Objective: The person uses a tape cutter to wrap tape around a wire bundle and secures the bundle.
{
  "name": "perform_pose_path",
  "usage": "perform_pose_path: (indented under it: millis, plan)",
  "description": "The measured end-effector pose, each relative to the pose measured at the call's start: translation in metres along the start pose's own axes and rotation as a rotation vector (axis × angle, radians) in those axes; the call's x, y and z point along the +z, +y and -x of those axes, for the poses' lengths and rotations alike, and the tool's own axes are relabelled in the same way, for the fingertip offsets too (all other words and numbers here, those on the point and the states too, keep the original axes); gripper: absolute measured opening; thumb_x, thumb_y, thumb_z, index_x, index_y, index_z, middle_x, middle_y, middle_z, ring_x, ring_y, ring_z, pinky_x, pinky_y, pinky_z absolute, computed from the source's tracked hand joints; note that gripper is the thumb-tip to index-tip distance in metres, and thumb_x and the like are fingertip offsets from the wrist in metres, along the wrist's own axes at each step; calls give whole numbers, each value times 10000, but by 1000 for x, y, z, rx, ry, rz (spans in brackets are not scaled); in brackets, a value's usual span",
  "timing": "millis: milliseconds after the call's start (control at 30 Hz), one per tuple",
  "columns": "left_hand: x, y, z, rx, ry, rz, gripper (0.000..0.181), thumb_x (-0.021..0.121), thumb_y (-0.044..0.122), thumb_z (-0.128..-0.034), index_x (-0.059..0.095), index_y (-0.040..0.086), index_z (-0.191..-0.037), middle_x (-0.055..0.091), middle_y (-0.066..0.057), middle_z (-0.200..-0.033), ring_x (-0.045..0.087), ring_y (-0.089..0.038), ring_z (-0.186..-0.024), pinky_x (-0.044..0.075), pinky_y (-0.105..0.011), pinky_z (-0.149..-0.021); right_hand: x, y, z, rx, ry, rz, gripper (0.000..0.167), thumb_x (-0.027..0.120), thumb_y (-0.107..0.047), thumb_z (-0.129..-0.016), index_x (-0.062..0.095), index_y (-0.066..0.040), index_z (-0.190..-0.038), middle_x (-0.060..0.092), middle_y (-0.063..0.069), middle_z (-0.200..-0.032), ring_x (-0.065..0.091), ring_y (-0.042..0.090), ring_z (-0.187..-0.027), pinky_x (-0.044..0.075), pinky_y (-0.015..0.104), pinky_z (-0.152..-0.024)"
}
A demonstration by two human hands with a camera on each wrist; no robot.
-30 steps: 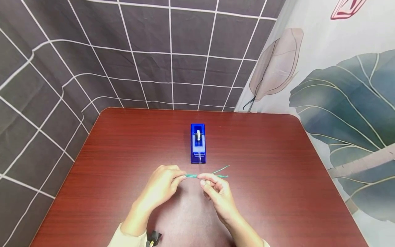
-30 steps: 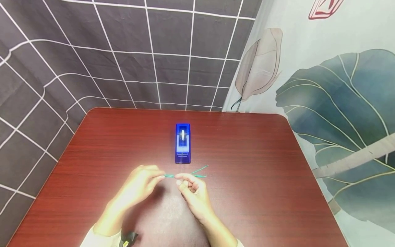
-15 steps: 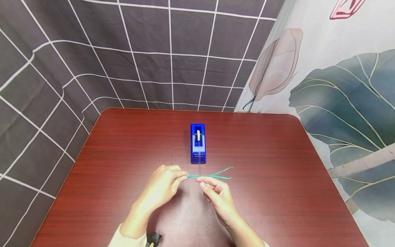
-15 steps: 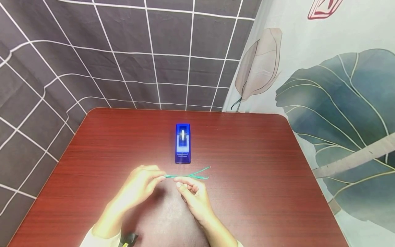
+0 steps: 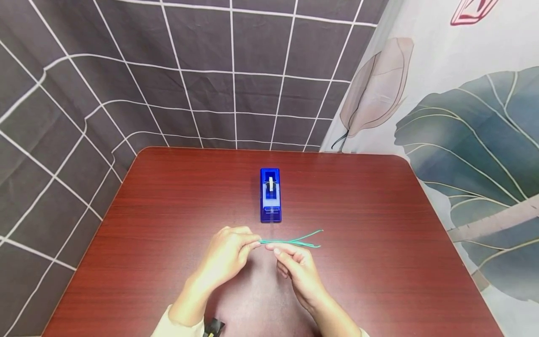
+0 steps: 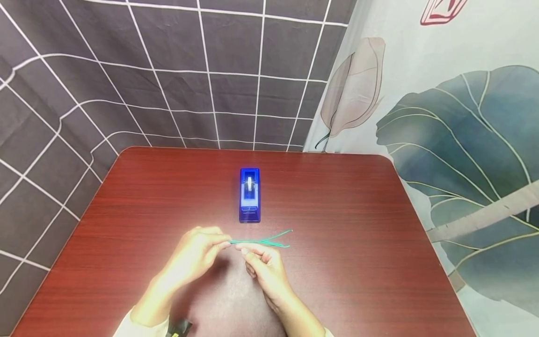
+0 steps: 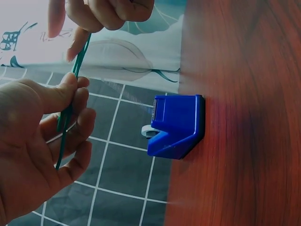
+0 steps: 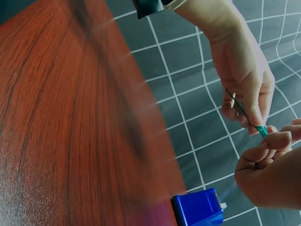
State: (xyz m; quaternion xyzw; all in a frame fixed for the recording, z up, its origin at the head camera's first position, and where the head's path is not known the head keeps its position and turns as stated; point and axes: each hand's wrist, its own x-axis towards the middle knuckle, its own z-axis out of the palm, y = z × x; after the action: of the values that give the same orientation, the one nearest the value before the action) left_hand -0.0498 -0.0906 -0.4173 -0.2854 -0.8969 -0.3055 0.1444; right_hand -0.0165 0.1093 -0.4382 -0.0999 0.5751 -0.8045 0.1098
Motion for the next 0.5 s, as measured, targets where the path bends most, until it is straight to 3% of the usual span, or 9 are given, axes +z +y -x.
perform_pose_path:
  millis: [100, 400, 500]
  plan:
    - [0, 1, 0, -5, 26, 14, 38, 773, 136, -867, 794, 162, -884, 674, 115, -764, 578, -46, -638, 453, -300, -628, 0, -1, 0, 46, 11, -13, 296, 536, -56, -1015, 780, -224, -1031, 407, -123, -632, 344, 9, -555, 313, 169, -557]
    - [1, 3, -2, -5, 26, 40, 33, 761, 148, -874, 788, 168, -873, 676, 117, -770, 580, -34, -650, 451, -303, -626, 3, -2, 1, 108, 41, -34, 256, 560, -85, -1016, 775, -223, -1012, 633, -127, -815, 371, -11, -564, 338, 154, -564]
    - [1, 2, -2, -5, 34, 26, 36, 773, 138, -863, 791, 169, -870, 686, 114, -772, 601, -49, -655, 465, -313, -638, 3, -1, 1, 105, 43, -24, 266, 556, -85, -1018, 776, -233, -1008, 571, -130, -738, 373, -8, -563, 338, 158, -565]
